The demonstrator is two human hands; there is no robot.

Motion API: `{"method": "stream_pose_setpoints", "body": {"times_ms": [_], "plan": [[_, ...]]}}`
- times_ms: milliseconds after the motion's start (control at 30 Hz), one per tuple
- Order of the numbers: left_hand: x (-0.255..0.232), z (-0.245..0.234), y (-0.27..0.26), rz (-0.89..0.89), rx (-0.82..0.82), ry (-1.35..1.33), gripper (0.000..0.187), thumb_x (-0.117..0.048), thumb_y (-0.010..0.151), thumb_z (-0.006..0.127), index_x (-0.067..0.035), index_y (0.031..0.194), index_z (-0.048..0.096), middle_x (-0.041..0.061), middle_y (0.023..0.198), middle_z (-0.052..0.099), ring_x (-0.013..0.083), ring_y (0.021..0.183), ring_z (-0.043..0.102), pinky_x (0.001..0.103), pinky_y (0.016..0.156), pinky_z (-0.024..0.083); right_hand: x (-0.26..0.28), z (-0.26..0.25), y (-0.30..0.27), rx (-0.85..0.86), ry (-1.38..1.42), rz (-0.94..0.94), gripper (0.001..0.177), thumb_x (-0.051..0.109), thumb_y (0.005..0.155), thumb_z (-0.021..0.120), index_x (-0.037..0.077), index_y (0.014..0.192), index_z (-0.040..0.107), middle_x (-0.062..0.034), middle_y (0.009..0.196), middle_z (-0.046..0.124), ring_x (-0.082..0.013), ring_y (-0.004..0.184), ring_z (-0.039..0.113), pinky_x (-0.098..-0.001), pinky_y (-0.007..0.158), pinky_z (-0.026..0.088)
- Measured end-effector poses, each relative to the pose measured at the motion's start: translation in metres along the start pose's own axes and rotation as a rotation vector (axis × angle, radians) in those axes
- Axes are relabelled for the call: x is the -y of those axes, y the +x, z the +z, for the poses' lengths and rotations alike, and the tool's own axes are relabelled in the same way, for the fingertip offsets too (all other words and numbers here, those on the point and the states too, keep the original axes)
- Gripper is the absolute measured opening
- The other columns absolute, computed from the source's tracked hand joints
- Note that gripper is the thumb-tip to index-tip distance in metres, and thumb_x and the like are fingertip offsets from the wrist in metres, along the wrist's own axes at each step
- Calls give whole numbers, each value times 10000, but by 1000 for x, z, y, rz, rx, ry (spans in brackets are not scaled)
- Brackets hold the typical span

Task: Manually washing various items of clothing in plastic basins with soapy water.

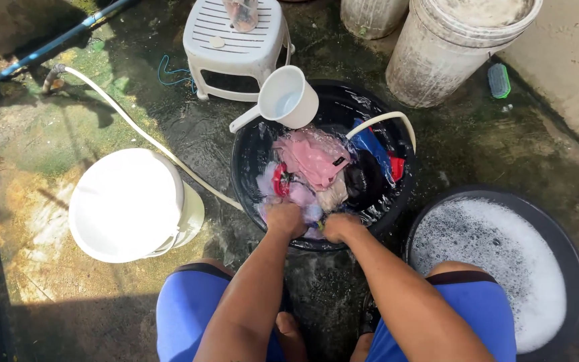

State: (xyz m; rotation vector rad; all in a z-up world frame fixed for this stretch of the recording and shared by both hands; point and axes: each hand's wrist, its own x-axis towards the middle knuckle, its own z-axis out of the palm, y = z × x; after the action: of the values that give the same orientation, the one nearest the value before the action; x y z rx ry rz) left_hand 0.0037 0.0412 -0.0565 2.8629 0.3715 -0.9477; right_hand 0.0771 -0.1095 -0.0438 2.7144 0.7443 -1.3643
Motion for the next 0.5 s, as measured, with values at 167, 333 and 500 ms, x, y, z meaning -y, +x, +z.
{"method": "stream_pose_setpoints", "body": {"times_ms": [167, 333, 500], "plan": [[-1, 23, 18, -36, -143, -156, 539, -326, 777, 678, -67, 1249, 690, 212, 1399, 574, 342, 1287, 556, 476, 1029, 453, 26, -61, -44, -391, 302, 133, 416, 329, 987, 551, 59, 1258, 715, -262, 1353, 690, -411, 1264, 655, -476, 1093, 503], [-11, -42, -21, 146, 91, -302, 532, -369, 809, 635, -31, 1208, 734, 229, 1316, 676, 365, 1270, 623, 455, 1072, 488, -5, -15, 29, -698, 238, -242, 653, 321, 898, 618, 141, 1509, 477, -193, 1560, 318, -409, 1400, 385, -477, 1141, 394], [-7, -46, -26, -85, -123, -490, 526, -427, 886, 602, -9, 1165, 757, 254, 1269, 714, 368, 1222, 688, 431, 1058, 539, -24, 28, 89, -620, 167, -349, 632, 212, 928, 581, 52, 1524, 446, -299, 1575, 280, -445, 1407, 340, -499, 1083, 350]]}}
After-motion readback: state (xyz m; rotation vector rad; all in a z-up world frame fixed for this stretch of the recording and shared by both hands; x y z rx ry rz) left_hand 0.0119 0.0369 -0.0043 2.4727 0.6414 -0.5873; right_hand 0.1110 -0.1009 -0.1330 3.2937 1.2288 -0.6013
